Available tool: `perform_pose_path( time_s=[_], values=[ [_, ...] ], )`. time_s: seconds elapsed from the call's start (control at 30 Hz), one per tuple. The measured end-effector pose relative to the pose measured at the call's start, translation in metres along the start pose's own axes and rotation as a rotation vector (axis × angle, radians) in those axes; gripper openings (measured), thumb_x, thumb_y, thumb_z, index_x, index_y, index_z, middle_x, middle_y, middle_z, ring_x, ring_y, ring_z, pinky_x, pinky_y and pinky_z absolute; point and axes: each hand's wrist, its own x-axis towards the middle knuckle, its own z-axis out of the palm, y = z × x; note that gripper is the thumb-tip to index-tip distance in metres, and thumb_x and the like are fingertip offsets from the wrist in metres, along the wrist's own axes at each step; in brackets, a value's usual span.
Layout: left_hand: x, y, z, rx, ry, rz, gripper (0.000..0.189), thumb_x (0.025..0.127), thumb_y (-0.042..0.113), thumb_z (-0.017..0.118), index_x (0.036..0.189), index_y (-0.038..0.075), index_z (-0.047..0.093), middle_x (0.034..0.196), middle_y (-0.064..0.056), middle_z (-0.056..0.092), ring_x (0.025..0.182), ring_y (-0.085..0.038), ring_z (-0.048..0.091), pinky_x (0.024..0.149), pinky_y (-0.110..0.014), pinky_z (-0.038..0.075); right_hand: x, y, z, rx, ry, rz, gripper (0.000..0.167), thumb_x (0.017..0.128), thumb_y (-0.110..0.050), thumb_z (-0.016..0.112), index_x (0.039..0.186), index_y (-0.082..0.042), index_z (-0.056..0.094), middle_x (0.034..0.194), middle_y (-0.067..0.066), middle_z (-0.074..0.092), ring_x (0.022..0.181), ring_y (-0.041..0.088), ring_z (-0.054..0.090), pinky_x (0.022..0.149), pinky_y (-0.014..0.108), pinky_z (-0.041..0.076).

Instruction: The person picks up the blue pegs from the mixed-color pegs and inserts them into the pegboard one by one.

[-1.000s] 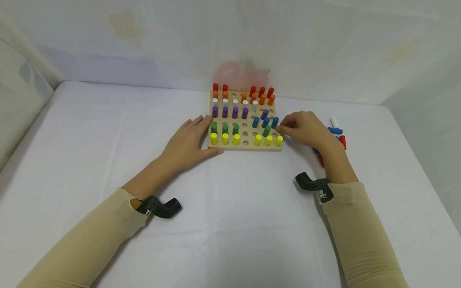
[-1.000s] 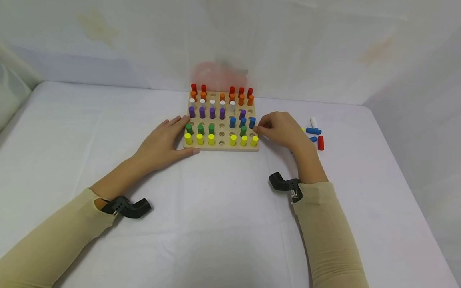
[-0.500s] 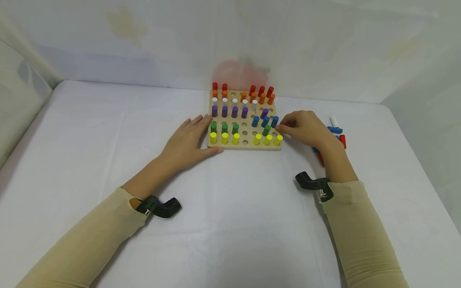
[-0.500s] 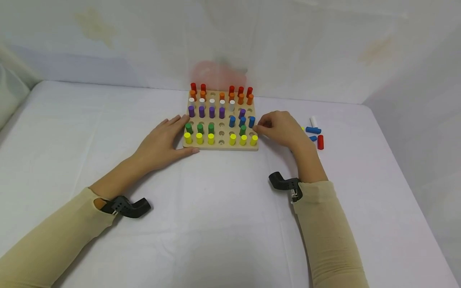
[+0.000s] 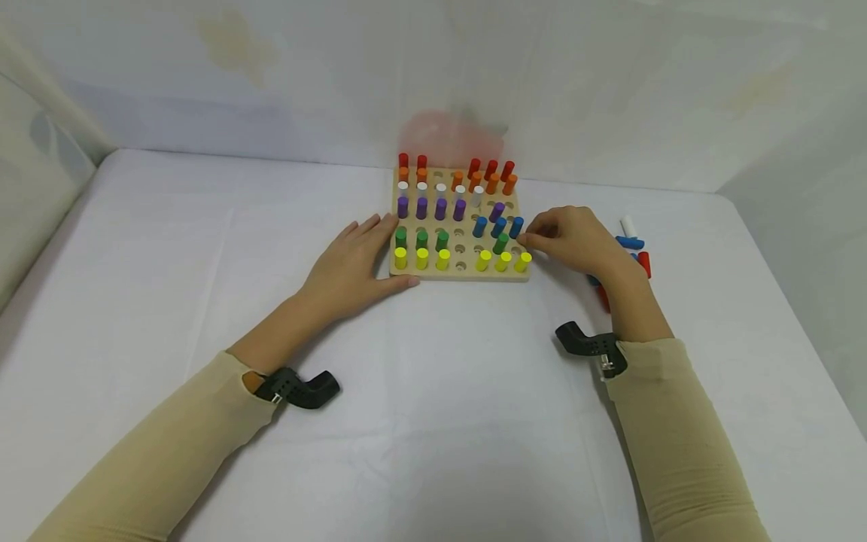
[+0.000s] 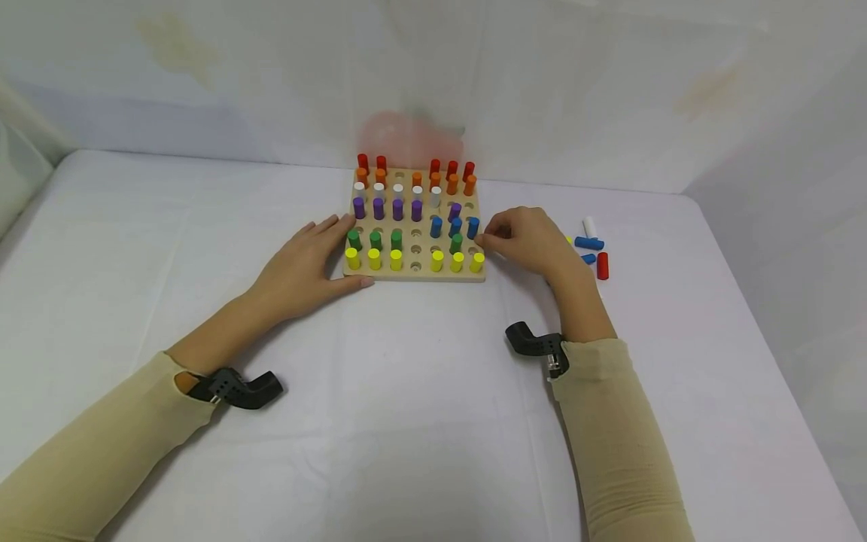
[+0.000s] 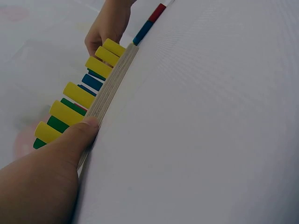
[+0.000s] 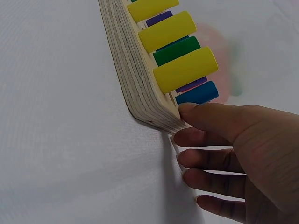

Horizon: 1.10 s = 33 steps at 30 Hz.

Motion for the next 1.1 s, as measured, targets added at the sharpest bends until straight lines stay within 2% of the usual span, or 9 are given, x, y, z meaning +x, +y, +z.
perform_pose_path(
  time_s=[0.5, 0.7, 1.1],
  values=[
    [0.0007, 0.0001, 0.0002, -0.003, 0.010, 0.008, 0.103, 0.085, 0.070, 0.065, 0.161, 0.012, 0.027, 0.166, -0.010, 0.033, 0.157, -0.031, 0.026, 0.131, -0.049, 0.019, -0.0009, -0.0005, -0.0006, -0.008, 0.005, 0.010, 0.037, 0.098, -0.039, 0.064, 0.115, -0.008, 0.073, 0.106, 0.013, 0.074, 0.099, 0.027, 0.062, 0.091, 0.045, 0.056],
    [0.0003, -0.0001, 0.0007, 0.003, 0.012, 0.011, 0.103, 0.085, 0.071, 0.064, 0.161, 0.012, 0.027, 0.166, -0.010, 0.033, 0.156, -0.031, 0.026, 0.131, -0.049, 0.019, -0.0002, -0.0011, 0.0009, -0.011, 0.006, 0.008, 0.042, 0.096, -0.043, 0.065, 0.118, -0.008, 0.072, 0.109, 0.014, 0.073, 0.099, 0.028, 0.062, 0.089, 0.045, 0.056],
    [-0.0003, 0.0006, -0.0003, 0.001, 0.007, 0.001, 0.103, 0.085, 0.070, 0.065, 0.161, 0.012, 0.026, 0.166, -0.011, 0.033, 0.156, -0.031, 0.026, 0.131, -0.049, 0.019, 0.0025, -0.0035, 0.0038, -0.022, 0.024, 0.013, 0.047, 0.096, -0.046, 0.064, 0.122, -0.008, 0.070, 0.104, 0.014, 0.071, 0.096, 0.027, 0.060, 0.084, 0.041, 0.055]
  ],
)
